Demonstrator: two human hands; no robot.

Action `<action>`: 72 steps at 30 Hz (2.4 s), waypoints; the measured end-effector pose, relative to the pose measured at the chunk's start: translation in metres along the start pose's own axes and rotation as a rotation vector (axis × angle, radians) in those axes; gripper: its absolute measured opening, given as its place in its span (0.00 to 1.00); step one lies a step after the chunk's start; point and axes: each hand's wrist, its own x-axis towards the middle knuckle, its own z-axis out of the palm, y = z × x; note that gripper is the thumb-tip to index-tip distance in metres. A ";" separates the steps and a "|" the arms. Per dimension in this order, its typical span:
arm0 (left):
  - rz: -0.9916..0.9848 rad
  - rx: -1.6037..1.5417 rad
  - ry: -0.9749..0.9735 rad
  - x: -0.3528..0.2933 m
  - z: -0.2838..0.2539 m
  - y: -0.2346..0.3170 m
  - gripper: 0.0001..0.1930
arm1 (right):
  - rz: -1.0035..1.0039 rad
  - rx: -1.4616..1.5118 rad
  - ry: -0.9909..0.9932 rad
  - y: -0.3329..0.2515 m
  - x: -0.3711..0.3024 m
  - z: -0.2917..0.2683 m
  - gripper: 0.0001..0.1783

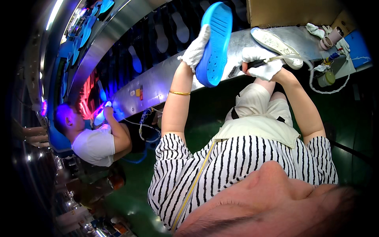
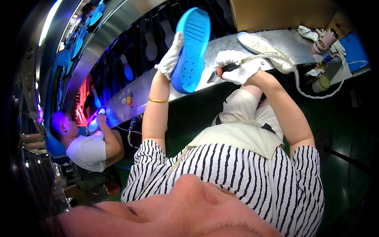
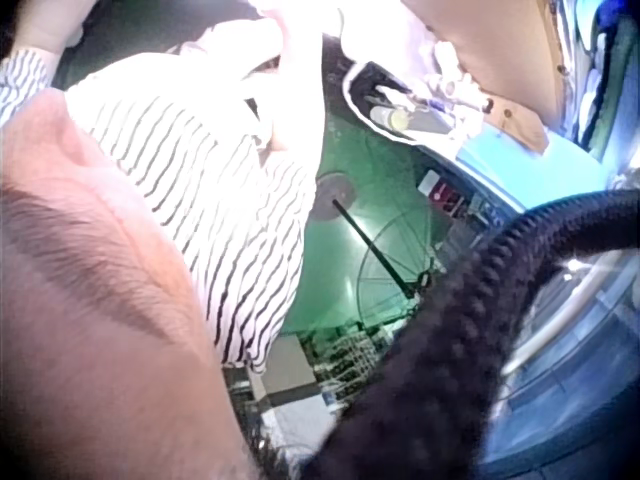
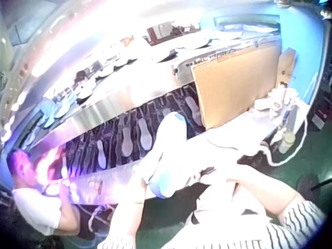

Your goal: The person applies glue to the bottom of a blue shoe sole using a brush, reaching out to place the sole on a moving conveyor belt and picking up new components.

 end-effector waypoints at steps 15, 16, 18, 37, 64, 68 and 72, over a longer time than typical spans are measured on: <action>0.065 -0.957 -0.256 -0.020 0.012 -0.086 0.30 | 0.048 0.381 0.502 0.014 -0.010 0.014 0.09; 0.117 -0.882 -0.321 -0.025 0.024 -0.087 0.32 | 0.028 0.287 0.552 0.021 -0.009 0.012 0.10; 0.103 -0.910 -0.349 -0.029 0.046 -0.090 0.30 | -0.062 0.215 0.676 0.021 -0.004 0.012 0.10; 0.239 -0.839 -0.103 -0.009 0.052 -0.084 0.34 | -0.184 0.128 0.465 -0.007 -0.018 0.037 0.11; 0.352 -0.776 -0.082 -0.018 0.065 -0.070 0.39 | 0.067 0.445 0.415 0.001 -0.025 0.017 0.08; 0.409 -0.712 -0.103 -0.007 0.061 -0.061 0.44 | 0.019 0.510 0.294 -0.013 -0.028 0.045 0.08; 0.440 -0.675 -0.007 -0.017 0.075 -0.039 0.44 | 0.171 0.613 0.423 -0.007 -0.028 0.029 0.07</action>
